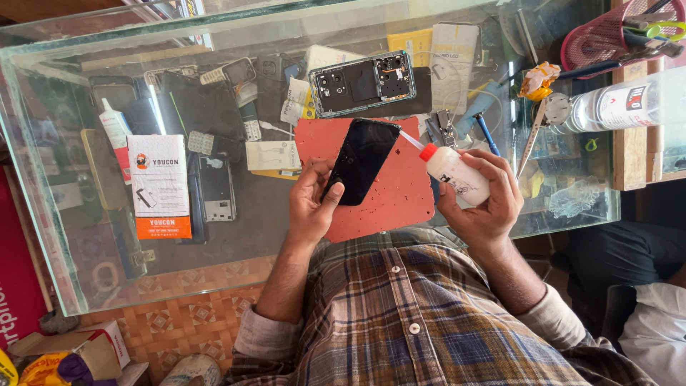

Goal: The person applies adhesive to the edges of a smartphone screen and uses a metal tool to pry the screen away from the frame. They then use a screwdriver to remove screws from the back of the device and place the screen aside.

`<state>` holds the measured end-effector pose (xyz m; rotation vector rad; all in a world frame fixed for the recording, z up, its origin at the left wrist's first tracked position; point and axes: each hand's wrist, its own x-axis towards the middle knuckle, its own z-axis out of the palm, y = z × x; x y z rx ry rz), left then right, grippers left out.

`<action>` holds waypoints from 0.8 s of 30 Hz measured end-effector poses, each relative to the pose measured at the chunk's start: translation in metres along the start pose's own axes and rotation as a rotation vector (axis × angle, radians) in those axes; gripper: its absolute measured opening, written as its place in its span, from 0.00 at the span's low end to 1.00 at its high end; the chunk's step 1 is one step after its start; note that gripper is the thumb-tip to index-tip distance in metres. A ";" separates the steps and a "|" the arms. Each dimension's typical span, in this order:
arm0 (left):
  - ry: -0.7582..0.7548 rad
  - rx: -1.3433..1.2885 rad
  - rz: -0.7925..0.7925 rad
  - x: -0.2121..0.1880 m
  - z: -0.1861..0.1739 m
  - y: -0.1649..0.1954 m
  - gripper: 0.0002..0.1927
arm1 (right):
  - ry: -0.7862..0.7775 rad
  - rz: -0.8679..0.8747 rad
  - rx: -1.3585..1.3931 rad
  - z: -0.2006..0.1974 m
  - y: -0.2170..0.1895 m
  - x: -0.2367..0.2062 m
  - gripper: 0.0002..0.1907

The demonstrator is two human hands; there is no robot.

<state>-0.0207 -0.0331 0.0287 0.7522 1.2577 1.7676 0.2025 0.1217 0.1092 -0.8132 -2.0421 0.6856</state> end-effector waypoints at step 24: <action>0.065 0.017 -0.061 0.004 0.005 0.006 0.18 | -0.243 0.027 0.020 0.004 -0.007 -0.026 0.24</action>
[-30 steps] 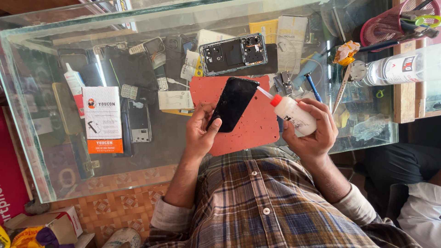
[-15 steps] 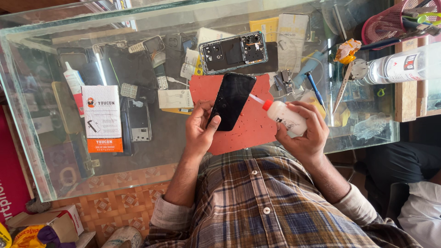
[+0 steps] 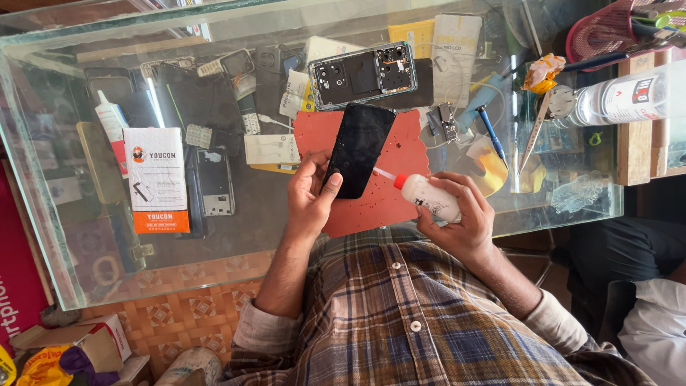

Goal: The person applies adhesive to the edges of a smartphone screen and uses a metal tool to pry the screen away from the frame. They then use a screwdriver to remove screws from the back of the device and place the screen aside.

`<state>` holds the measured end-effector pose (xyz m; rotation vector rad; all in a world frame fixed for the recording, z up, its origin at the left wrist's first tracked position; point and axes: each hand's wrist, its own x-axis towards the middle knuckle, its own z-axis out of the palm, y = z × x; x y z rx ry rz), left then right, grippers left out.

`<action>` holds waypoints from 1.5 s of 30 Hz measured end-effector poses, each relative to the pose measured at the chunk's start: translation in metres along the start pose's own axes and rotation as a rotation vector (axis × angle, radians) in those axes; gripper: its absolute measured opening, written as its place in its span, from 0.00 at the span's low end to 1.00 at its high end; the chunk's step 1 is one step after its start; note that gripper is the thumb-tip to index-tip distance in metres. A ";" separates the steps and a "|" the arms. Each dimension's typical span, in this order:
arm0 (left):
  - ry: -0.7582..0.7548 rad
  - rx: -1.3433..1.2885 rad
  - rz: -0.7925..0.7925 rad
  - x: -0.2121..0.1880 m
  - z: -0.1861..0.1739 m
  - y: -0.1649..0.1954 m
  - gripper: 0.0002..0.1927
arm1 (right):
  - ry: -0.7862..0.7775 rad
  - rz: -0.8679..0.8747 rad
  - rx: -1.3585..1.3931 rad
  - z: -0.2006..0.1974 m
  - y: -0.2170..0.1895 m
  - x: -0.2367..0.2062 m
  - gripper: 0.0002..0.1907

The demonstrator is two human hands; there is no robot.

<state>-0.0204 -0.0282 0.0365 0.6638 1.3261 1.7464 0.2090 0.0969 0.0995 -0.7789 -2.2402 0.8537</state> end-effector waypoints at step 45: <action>0.253 -0.426 -0.102 0.008 0.013 0.005 0.24 | 0.037 -0.100 -0.041 -0.005 -0.008 -0.004 0.23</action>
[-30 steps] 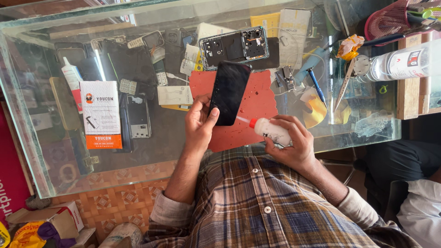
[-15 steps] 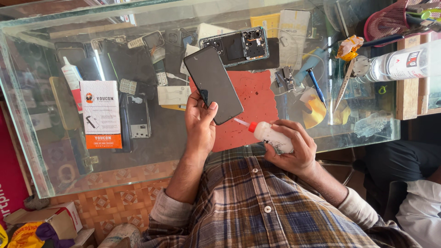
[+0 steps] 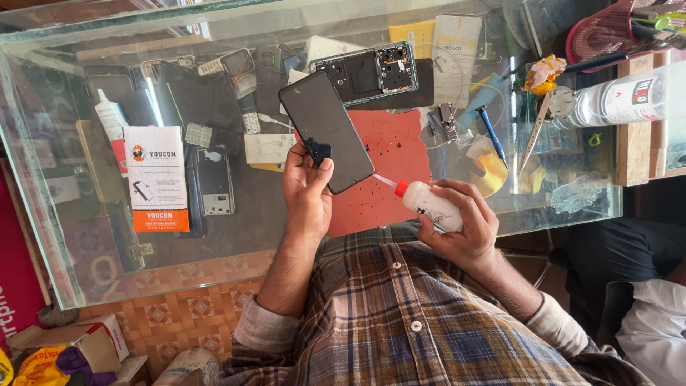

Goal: The person applies adhesive to the edges of a smartphone screen and uses a metal tool to pry the screen away from the frame. They then use a screwdriver to remove screws from the back of the device and place the screen aside.

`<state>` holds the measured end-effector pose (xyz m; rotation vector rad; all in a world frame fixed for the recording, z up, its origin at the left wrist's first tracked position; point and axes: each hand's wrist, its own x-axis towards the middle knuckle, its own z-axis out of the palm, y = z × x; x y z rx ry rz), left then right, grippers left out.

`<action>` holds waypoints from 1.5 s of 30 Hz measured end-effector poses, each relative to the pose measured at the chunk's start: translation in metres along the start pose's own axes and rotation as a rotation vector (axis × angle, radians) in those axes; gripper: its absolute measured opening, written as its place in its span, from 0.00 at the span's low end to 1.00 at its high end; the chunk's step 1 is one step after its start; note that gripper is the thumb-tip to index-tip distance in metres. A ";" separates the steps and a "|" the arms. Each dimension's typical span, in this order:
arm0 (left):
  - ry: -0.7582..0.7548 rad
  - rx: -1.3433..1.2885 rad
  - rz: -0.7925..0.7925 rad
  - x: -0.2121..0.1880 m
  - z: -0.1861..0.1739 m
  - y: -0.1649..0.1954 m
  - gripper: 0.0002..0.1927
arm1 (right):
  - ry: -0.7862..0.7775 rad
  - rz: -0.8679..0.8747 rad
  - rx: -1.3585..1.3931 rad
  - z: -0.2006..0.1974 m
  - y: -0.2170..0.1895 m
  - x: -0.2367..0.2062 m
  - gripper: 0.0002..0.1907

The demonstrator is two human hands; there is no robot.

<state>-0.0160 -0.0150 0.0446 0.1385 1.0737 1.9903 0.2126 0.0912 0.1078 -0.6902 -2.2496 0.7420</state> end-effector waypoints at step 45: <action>-0.132 0.002 -0.105 0.000 0.004 0.007 0.22 | 0.043 -0.044 0.016 -0.003 0.004 0.025 0.23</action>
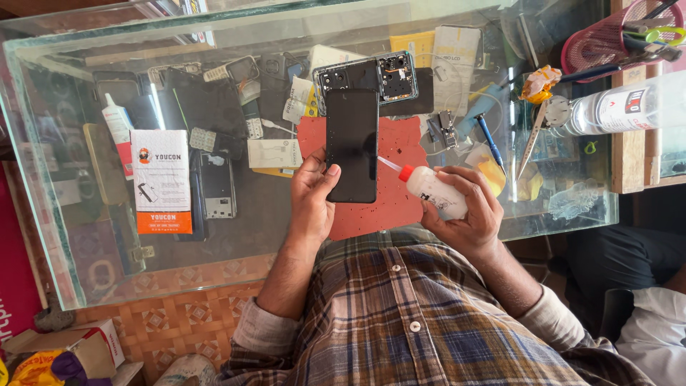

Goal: The person applies adhesive to the edges of a smartphone screen and uses a metal tool to pry the screen away from the frame. They then use a screwdriver to remove screws from the back of the device and place the screen aside.

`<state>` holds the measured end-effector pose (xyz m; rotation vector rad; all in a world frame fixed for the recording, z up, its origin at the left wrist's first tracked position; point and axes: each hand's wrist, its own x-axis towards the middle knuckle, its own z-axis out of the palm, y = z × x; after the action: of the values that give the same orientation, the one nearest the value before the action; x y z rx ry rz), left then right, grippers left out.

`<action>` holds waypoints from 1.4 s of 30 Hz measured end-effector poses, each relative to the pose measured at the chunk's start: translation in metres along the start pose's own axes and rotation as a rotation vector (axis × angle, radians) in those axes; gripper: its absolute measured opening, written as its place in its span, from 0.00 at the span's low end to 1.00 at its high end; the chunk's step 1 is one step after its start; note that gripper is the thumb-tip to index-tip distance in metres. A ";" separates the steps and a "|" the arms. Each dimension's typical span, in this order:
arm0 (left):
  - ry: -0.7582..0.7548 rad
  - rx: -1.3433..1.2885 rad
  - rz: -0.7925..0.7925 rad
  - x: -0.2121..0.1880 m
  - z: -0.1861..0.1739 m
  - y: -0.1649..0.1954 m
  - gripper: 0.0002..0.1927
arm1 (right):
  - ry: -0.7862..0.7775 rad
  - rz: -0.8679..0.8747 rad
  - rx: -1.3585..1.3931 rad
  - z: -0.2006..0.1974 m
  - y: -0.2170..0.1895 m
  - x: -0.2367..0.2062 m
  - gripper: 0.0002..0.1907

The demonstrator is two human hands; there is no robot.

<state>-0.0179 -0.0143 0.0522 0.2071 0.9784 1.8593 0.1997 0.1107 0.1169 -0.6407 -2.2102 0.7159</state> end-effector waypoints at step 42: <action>0.033 0.027 0.022 0.002 -0.004 -0.002 0.21 | -0.012 -0.074 -0.004 -0.005 -0.002 -0.012 0.19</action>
<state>-0.0199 -0.0142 0.0472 0.2048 1.0277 1.8755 0.2109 0.1030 0.1158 -0.5547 -2.2345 0.6790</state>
